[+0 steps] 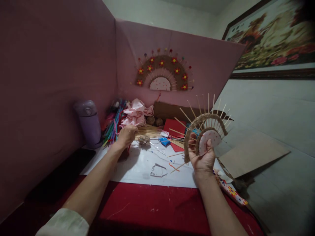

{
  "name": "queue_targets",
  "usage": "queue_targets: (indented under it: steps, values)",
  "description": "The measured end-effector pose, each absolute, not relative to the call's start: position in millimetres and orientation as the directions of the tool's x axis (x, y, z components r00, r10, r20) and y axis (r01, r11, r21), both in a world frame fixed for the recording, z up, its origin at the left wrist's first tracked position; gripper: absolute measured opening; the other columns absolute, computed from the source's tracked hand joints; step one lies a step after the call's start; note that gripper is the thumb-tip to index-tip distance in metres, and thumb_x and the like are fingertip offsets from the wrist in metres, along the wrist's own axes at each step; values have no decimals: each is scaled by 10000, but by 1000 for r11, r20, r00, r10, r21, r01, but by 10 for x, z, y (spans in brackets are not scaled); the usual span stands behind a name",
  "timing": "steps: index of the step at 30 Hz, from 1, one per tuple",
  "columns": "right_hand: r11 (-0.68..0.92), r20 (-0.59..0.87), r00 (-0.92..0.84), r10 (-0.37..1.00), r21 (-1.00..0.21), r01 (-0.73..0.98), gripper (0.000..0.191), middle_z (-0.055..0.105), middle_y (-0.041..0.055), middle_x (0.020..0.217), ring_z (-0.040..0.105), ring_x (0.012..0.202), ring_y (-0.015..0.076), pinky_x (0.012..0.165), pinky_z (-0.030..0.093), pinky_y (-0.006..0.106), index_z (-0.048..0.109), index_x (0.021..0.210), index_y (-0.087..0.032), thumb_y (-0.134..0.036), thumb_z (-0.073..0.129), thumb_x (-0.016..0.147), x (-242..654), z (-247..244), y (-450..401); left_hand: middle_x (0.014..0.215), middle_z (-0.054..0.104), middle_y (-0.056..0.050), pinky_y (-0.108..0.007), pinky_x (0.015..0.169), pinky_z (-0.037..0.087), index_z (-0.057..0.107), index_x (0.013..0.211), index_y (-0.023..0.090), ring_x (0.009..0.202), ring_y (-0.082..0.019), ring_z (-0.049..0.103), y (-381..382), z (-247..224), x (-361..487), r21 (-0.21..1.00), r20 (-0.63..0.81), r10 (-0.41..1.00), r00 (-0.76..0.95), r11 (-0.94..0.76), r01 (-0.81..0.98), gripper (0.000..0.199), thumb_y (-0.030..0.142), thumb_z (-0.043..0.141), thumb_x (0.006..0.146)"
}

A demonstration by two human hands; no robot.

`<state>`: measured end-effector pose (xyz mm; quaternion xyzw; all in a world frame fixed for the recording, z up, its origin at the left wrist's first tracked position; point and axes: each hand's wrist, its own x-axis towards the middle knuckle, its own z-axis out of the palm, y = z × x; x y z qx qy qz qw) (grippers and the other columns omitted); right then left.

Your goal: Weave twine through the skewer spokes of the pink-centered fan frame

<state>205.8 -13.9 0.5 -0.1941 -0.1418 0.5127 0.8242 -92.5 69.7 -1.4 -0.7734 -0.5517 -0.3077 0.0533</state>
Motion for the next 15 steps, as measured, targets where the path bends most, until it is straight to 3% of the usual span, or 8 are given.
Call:
queue_targets:
  steps: [2,4,8,12,15]
  values:
    - [389,30,424,905,-461,-798,279,691,63,927,647,882,182,643,543,284,631,926,-167,-370,597,738,2051,14,-145,830,686,-78,-253,689,430,703,802,170,789,-175,599,685,47,-947,391,560,824,86,-354,850,211,164,497,757]
    - [384,33,417,908,-458,-802,274,690,69,927,649,874,183,635,545,281,630,917,-167,-366,606,729,2046,16,-146,731,685,-67,-245,632,440,696,769,147,687,-161,600,693,91,-976,572,491,870,45,-361,736,184,248,544,741]
    - [387,32,421,907,-459,-800,264,690,85,918,645,912,201,632,547,272,629,891,-162,-361,620,718,2038,7,-141,547,631,-41,-216,503,422,660,683,114,504,-125,564,690,156,-990,785,332,922,197,-386,485,235,344,610,678]
    - [381,26,414,910,-450,-808,266,688,79,936,627,974,215,652,551,275,623,894,-159,-355,630,714,2036,0,-146,509,615,-41,-200,388,346,634,744,105,352,-98,487,625,182,-956,837,163,933,321,-303,456,280,363,523,746]
    - [362,16,396,918,-441,-822,258,686,78,949,620,990,216,652,553,280,621,895,-166,-352,624,716,2039,-3,-150,560,632,-43,-200,431,358,662,760,120,419,-110,535,581,124,-970,688,116,936,332,-317,653,207,290,549,726]
